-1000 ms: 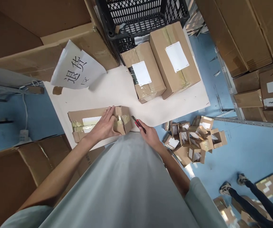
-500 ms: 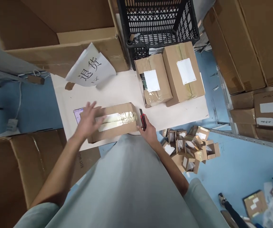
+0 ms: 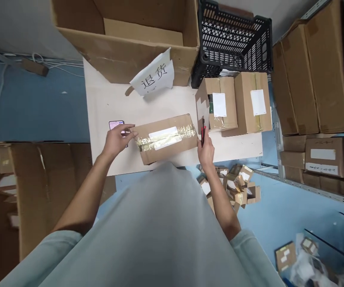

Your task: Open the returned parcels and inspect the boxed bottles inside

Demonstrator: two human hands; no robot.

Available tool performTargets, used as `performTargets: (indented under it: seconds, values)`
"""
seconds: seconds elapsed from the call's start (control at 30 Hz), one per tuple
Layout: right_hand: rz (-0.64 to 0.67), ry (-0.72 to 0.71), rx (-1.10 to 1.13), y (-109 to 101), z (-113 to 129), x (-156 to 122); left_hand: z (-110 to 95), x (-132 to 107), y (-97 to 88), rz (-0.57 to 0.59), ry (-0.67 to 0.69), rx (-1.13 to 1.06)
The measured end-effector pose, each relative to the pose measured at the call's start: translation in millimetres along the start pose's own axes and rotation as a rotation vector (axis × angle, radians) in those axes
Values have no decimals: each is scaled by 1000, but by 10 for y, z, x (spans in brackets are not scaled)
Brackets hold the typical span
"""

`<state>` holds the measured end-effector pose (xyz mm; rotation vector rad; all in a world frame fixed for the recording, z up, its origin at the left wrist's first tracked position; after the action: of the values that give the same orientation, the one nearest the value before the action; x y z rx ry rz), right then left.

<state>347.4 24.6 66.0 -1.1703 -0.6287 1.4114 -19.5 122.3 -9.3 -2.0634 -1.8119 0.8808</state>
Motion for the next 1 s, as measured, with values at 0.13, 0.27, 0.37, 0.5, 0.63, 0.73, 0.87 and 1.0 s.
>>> performTargets:
  seconds: [0.13, 0.27, 0.37, 0.5, 0.63, 0.73, 0.87, 1.0]
  values:
    - [49, 18, -4, 8, 463, -270, 104, 18, 8, 28, 13, -129]
    - [264, -123, 121, 417, 1208, -583, 170, 43, 34, 65, 36, -188]
    - [364, -157, 82, 657, 1628, -659, 182, 46, 45, 85, 60, -196]
    - [411, -156, -39, 750, 1853, -635, 175, 23, 49, 82, 89, -189]
    - [454, -147, -161, 746, 1936, -669, 155, -1, 45, 56, 105, -190]
    - [478, -125, -261, 799, 2036, -666, 151, -2, 43, 45, 95, -179]
    - [474, -123, -362, 942, 2215, -558, 144, 24, 41, 38, 82, -154]
    - [484, -115, -371, 1022, 2264, -543, 141, 60, 36, 6, 69, -110]
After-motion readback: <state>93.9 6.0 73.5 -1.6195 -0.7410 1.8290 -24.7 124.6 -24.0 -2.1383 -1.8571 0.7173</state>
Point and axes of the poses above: each hand's wrist, its own x-axis towards the middle knuckle, its own y-axis out of the palm, z = x × y, the point moved 9 cm from there along x, towards the middle knuckle, and after that the axes turned 3 degrees about -y, right-handed, at the moved point
